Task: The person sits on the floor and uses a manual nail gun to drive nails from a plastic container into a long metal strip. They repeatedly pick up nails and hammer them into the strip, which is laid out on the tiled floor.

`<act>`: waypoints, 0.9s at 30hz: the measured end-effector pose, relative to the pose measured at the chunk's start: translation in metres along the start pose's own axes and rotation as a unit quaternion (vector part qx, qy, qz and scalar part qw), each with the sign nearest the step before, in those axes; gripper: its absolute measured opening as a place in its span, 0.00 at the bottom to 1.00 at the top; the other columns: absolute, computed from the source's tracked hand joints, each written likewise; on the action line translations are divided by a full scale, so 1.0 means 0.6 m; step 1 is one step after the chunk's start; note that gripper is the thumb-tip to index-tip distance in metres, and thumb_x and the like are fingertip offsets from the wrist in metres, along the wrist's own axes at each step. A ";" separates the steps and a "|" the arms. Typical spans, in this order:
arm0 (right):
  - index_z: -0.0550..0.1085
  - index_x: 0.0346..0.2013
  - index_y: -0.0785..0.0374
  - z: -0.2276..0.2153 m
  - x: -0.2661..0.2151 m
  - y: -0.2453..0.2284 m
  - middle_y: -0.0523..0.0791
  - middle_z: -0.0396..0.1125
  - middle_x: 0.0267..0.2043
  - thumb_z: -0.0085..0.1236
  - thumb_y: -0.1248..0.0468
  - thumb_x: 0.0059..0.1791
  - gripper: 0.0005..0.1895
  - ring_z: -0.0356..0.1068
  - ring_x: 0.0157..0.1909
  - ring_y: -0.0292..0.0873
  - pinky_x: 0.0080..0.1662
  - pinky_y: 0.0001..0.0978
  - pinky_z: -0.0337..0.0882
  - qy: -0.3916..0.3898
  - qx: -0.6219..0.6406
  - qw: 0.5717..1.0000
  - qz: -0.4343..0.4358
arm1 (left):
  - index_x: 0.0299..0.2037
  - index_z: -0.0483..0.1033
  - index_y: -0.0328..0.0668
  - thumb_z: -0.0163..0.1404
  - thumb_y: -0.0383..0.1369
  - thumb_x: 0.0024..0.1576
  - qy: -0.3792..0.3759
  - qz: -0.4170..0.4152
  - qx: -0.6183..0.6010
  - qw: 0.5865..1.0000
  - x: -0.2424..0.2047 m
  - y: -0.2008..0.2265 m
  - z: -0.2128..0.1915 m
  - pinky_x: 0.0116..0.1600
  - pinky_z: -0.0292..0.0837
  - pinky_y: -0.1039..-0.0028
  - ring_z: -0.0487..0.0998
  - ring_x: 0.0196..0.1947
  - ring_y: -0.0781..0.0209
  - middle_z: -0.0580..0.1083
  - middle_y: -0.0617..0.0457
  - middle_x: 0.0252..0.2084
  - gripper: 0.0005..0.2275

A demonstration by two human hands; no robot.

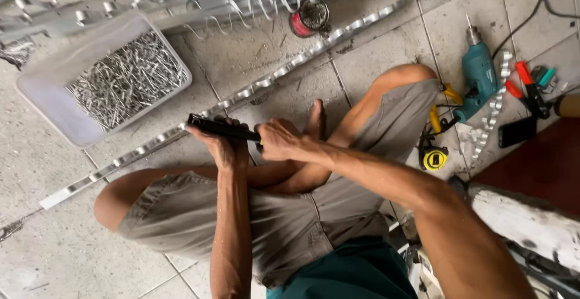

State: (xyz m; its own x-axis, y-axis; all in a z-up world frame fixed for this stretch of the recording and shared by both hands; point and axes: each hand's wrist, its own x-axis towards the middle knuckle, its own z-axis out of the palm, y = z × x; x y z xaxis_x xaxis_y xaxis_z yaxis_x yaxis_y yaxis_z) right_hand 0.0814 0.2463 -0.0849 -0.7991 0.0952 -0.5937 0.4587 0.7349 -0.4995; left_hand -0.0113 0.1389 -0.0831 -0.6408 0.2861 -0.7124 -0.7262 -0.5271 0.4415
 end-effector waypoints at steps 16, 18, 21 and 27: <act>0.74 0.32 0.73 -0.021 -0.027 -0.026 0.62 0.72 0.27 0.67 0.55 0.42 0.21 0.77 0.35 0.65 0.32 0.58 0.74 0.106 0.020 0.993 -0.041 | 0.35 0.71 0.45 0.31 0.73 0.48 0.006 -0.074 -0.135 0.988 0.018 0.023 0.001 0.52 0.76 0.53 0.77 0.39 0.49 0.72 0.47 0.34 0.36; 0.76 0.28 0.69 -0.036 -0.026 -0.027 0.54 0.71 0.22 0.64 0.54 0.44 0.18 0.77 0.28 0.57 0.27 0.50 0.71 0.053 0.036 0.998 0.029 | 0.38 0.75 0.43 0.35 0.75 0.46 0.009 -0.108 -0.090 0.990 0.058 -0.002 -0.033 0.52 0.75 0.54 0.76 0.40 0.45 0.73 0.46 0.37 0.40; 0.78 0.33 0.71 -0.020 -0.013 -0.022 0.55 0.72 0.24 0.62 0.56 0.46 0.17 0.77 0.30 0.57 0.29 0.49 0.72 0.061 0.042 0.996 0.048 | 0.38 0.76 0.41 0.39 0.75 0.44 0.014 -0.115 -0.107 0.988 0.039 0.004 -0.017 0.57 0.73 0.52 0.74 0.41 0.41 0.71 0.43 0.37 0.41; 0.72 0.22 0.60 -0.046 -0.091 -0.123 0.49 0.62 0.12 0.61 0.48 0.48 0.21 0.70 0.18 0.48 0.23 0.39 0.65 0.071 0.104 0.991 -0.048 | 0.64 0.66 0.35 0.17 0.72 0.53 -0.099 -0.028 0.033 0.994 -0.116 0.106 0.006 0.56 0.77 0.59 0.78 0.56 0.46 0.74 0.41 0.55 0.48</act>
State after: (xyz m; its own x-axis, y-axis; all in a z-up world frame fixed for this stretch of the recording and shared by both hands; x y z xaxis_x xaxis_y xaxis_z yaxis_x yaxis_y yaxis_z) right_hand 0.0805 0.2053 0.0020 -0.8827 0.1370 -0.4496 0.4367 0.5930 -0.6766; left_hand -0.0139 0.0883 -0.0031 -0.6307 0.4683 -0.6188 -0.7725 -0.4546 0.4434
